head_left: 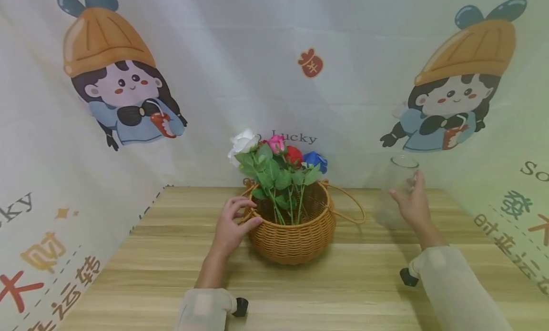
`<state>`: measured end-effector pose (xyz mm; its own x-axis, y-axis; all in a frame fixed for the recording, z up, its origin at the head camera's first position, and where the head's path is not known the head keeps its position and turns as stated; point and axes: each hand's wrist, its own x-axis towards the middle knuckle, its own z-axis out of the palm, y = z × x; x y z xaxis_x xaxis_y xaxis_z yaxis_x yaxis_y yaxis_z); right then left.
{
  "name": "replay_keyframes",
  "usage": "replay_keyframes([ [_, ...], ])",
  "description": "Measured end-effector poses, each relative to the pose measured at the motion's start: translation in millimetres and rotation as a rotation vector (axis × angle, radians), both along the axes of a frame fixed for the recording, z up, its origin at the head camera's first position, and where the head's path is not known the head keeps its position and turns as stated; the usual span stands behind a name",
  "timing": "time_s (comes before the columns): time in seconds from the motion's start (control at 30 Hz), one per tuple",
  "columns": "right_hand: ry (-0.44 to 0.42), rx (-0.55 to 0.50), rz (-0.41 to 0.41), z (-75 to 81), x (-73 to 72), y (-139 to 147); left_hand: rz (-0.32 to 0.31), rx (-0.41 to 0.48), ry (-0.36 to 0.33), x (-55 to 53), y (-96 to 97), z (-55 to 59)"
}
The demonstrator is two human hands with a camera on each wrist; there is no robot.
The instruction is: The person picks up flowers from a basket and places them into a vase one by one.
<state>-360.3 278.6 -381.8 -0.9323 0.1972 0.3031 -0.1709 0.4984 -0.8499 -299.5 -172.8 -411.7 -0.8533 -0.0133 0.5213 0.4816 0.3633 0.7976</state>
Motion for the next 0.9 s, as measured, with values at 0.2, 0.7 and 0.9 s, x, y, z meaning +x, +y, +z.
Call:
replay_keyframes([
  [0.2, 0.014, 0.031, -0.003, 0.0, 4.8, 0.9, 0.006, 0.007, 0.001, -0.6, 0.2, -1.3],
  [0.7, 0.039, 0.069, 0.016, -4.8, 18.8, -0.7, -0.004, 0.029, -0.004, -0.5, 1.7, 0.7],
  [0.9, 0.061, 0.086, 0.042, -8.7, 23.4, -0.6, -0.006, 0.029, -0.001, -1.4, 1.8, -1.8],
])
